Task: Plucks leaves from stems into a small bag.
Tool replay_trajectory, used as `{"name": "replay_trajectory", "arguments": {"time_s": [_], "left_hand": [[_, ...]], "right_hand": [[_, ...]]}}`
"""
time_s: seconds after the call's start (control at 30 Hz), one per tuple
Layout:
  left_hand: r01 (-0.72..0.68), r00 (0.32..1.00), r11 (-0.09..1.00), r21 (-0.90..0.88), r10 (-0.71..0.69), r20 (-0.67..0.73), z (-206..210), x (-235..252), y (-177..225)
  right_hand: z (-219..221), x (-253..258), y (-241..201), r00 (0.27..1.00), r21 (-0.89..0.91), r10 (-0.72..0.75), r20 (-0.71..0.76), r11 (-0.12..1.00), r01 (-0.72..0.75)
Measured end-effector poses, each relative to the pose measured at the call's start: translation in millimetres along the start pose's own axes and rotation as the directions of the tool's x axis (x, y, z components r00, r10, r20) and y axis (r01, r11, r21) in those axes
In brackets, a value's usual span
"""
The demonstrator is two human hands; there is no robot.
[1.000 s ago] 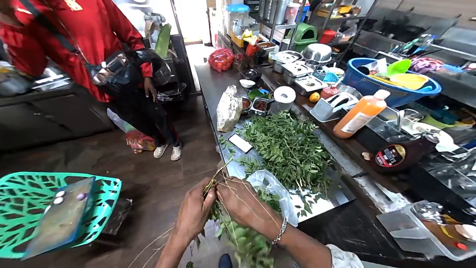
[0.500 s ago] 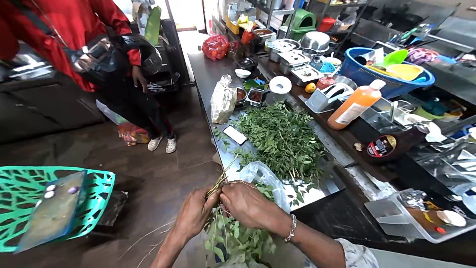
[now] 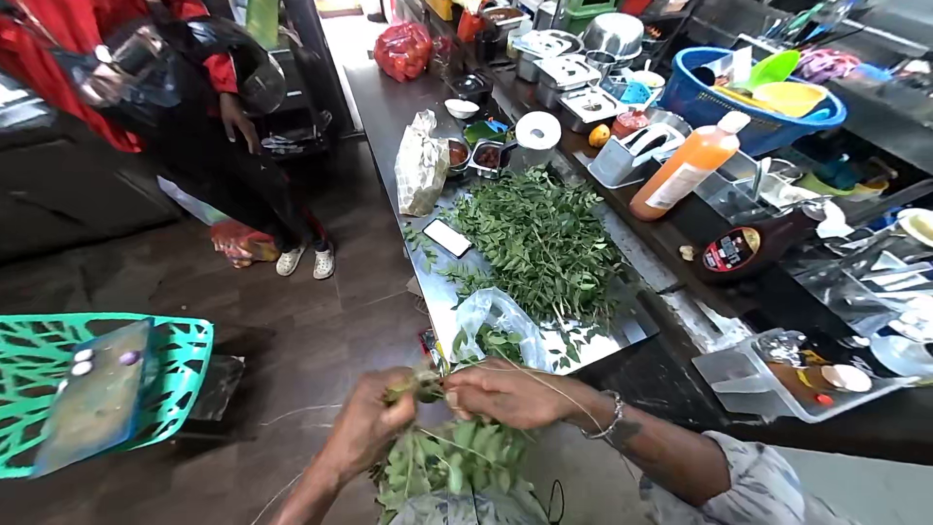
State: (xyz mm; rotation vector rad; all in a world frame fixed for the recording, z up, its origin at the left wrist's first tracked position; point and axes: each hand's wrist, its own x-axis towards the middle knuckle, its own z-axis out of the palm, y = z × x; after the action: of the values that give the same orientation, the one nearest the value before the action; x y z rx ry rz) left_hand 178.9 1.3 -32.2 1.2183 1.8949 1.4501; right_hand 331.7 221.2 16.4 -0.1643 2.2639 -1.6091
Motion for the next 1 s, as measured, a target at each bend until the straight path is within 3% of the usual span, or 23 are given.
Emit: {"name": "replay_trajectory", "arguments": {"time_s": [0.07,0.13,0.33,0.47,0.6,0.73,0.8,0.83,0.9,0.93,1.0], "left_hand": [[0.048,0.971,0.998,-0.034,-0.055,-0.231,-30.9,2.4,-10.6],[0.069,0.951,0.998,0.006,-0.064,-0.302,-55.9,5.4,-15.5],[0.003,0.998,0.99,0.14,0.006,-0.063,-40.7,22.8,-1.0],[0.082,0.996,0.994,0.068,-0.083,0.021,5.7,30.7,2.3],[0.148,0.987,0.982,-0.115,-0.155,-0.052,39.3,34.6,5.2],[0.19,0.964,0.913,-0.361,-0.242,-0.105,50.2,40.5,7.7],[0.185,0.959,0.901,-0.393,-0.253,-0.13,55.8,42.5,5.9],[0.164,0.959,0.929,-0.333,-0.229,-0.168,60.0,42.4,4.5],[0.095,0.961,0.995,-0.023,-0.098,-0.26,68.8,39.6,0.6],[0.046,0.953,0.987,0.156,0.004,-0.302,72.9,38.5,-0.5],[0.029,0.913,0.951,0.306,0.099,-0.395,75.3,41.2,-0.4]], "right_hand": [[-10.2,-15.1,3.6,0.999,0.041,0.0,-0.051,0.999,0.002],[-13.6,-24.8,6.6,0.994,0.088,0.015,-0.105,0.996,-0.006],[-5.6,-16.5,11.1,0.958,0.247,0.038,-0.285,0.968,0.035],[14.1,2.1,14.1,0.934,0.066,0.052,-0.353,0.997,-0.031],[26.8,13.3,25.7,0.888,-0.106,0.048,-0.457,0.988,-0.109],[26.8,12.7,36.0,0.864,-0.078,0.046,-0.502,0.992,-0.098],[26.5,12.2,39.4,0.869,-0.049,0.057,-0.492,0.994,-0.093],[26.3,12.8,41.6,0.866,-0.049,0.062,-0.496,0.994,-0.1],[25.7,12.7,45.4,0.856,-0.062,0.09,-0.508,0.988,-0.141],[25.4,11.0,46.6,0.852,-0.061,0.111,-0.512,0.984,-0.165],[25.8,3.7,46.1,0.856,-0.048,0.145,-0.496,0.98,-0.194]]}}
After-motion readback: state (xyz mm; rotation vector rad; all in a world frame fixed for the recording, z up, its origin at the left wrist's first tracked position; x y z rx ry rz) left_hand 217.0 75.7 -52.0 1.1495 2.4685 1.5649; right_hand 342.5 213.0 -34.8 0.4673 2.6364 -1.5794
